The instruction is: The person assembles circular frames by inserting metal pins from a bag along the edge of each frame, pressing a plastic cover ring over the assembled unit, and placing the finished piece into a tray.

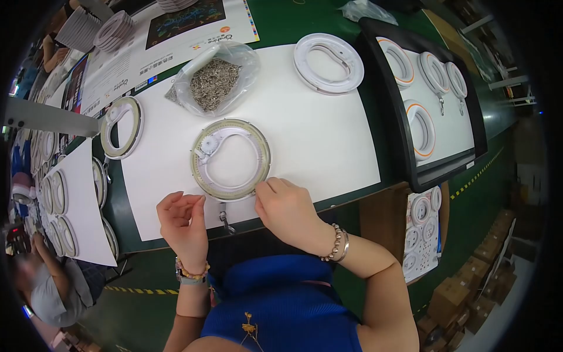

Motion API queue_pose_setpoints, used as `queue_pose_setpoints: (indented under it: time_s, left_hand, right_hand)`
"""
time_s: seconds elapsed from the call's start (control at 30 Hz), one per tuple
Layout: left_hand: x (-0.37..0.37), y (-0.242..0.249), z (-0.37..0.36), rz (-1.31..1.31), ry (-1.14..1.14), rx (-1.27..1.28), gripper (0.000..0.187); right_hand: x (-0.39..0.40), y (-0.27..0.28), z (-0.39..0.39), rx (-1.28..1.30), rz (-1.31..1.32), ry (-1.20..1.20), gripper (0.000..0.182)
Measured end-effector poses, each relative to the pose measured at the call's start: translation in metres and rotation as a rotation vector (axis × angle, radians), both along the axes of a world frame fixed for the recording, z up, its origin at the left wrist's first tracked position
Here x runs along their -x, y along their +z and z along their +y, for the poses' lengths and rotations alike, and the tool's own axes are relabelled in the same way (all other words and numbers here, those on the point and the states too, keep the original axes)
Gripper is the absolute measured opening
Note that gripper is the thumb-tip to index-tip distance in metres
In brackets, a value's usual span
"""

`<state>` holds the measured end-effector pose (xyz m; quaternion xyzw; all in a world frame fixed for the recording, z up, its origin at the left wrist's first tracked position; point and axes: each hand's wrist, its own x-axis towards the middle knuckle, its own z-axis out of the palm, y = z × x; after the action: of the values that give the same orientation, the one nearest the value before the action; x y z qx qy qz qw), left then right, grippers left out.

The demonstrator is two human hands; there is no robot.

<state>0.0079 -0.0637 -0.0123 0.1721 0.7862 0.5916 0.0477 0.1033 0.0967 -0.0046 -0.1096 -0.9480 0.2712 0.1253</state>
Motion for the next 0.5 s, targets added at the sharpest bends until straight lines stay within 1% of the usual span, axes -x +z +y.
queue_pose_setpoints:
  time_s: [0.03,0.13,0.23,0.43,0.5]
  left_hand:
    - [0.0,-0.0022,-0.0011,0.012,-0.001,0.014,0.03]
    - [0.0016,-0.0049,-0.0046,0.172,-0.042,0.197,0.03]
    - [0.0006,-0.0121,-0.0037,0.175,-0.015,0.231,0.03]
    - [-0.001,-0.0108,0.0005,0.114,-0.027,0.252,0.03]
    - [-0.0017,-0.0081,0.0022,0.087,-0.017,0.232,0.022]
  right_hand:
    - [0.0005,0.0008,0.0,-0.003,-0.021,0.002,0.01]
    - [0.0027,0.005,-0.0002,-0.016,-0.068,0.002,0.01]
    - [0.0042,0.0051,-0.0007,-0.024,-0.076,0.0,0.01]
    - [0.0025,0.0029,0.0016,-0.017,-0.084,-0.003,0.014]
    - [0.0025,0.0044,0.0037,-0.016,-0.107,-0.003,0.014]
